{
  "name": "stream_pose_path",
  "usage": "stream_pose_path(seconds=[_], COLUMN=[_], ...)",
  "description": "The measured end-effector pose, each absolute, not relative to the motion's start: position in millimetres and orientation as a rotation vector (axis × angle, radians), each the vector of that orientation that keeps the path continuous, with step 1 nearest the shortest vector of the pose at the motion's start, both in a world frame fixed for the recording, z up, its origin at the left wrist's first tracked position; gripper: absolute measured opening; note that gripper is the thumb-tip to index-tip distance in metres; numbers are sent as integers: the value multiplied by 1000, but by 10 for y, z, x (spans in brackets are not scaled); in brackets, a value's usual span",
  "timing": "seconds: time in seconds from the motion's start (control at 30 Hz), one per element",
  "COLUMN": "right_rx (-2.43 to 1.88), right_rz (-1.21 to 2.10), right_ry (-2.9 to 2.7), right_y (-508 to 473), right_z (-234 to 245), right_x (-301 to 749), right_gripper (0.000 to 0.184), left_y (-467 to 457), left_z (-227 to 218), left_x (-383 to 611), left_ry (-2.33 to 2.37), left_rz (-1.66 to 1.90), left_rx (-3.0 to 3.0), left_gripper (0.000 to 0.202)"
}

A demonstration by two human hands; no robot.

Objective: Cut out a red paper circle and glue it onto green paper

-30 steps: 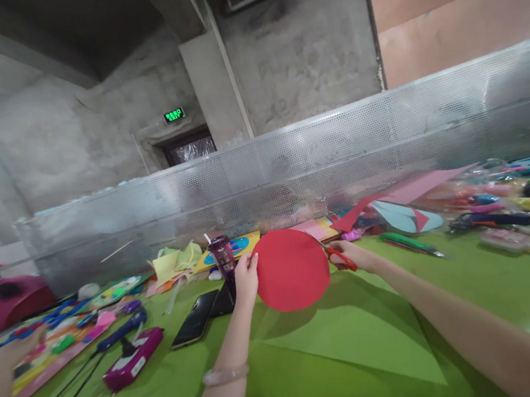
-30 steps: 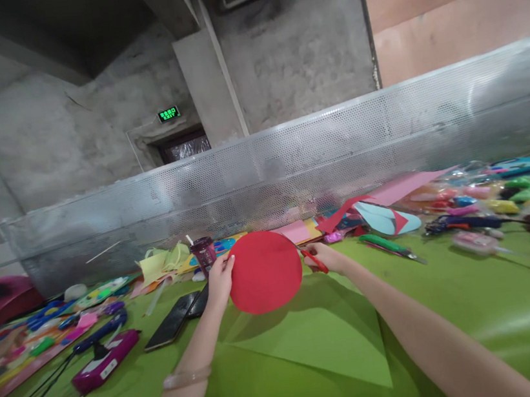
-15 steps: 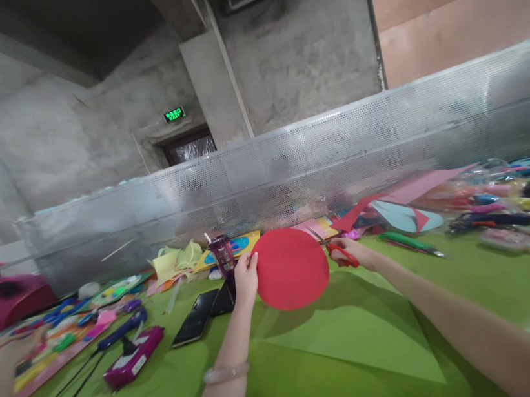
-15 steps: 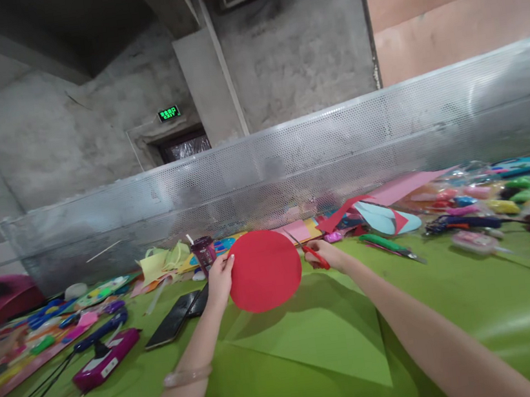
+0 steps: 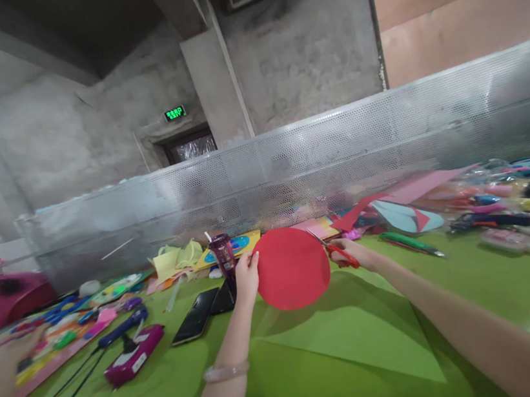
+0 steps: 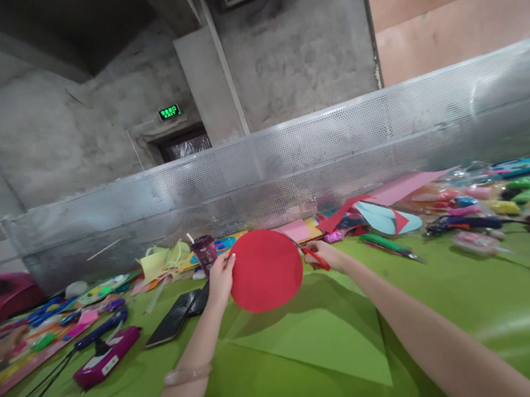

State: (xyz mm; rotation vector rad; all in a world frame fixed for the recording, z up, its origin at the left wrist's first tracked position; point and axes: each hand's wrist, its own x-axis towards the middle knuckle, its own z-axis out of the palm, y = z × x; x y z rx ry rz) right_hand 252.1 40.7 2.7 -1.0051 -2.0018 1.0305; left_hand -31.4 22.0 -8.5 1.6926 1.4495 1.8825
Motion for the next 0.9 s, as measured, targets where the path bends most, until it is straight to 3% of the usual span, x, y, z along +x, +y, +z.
stream_pose_path(seconds=[0.37, 0.9], right_rx=[-929, -932], right_rz=[1019, 969], right_ry=[-1947, -1955], right_y=[341, 310], right_z=[70, 81], right_x=[2488, 2483], right_gripper=[4, 8], left_y=[233, 225], left_z=[-91, -83], left_x=[-311, -306], left_ry=[1435, 1427], left_rz=[1887, 1882], left_rx=[1684, 1678], left_gripper=[30, 30])
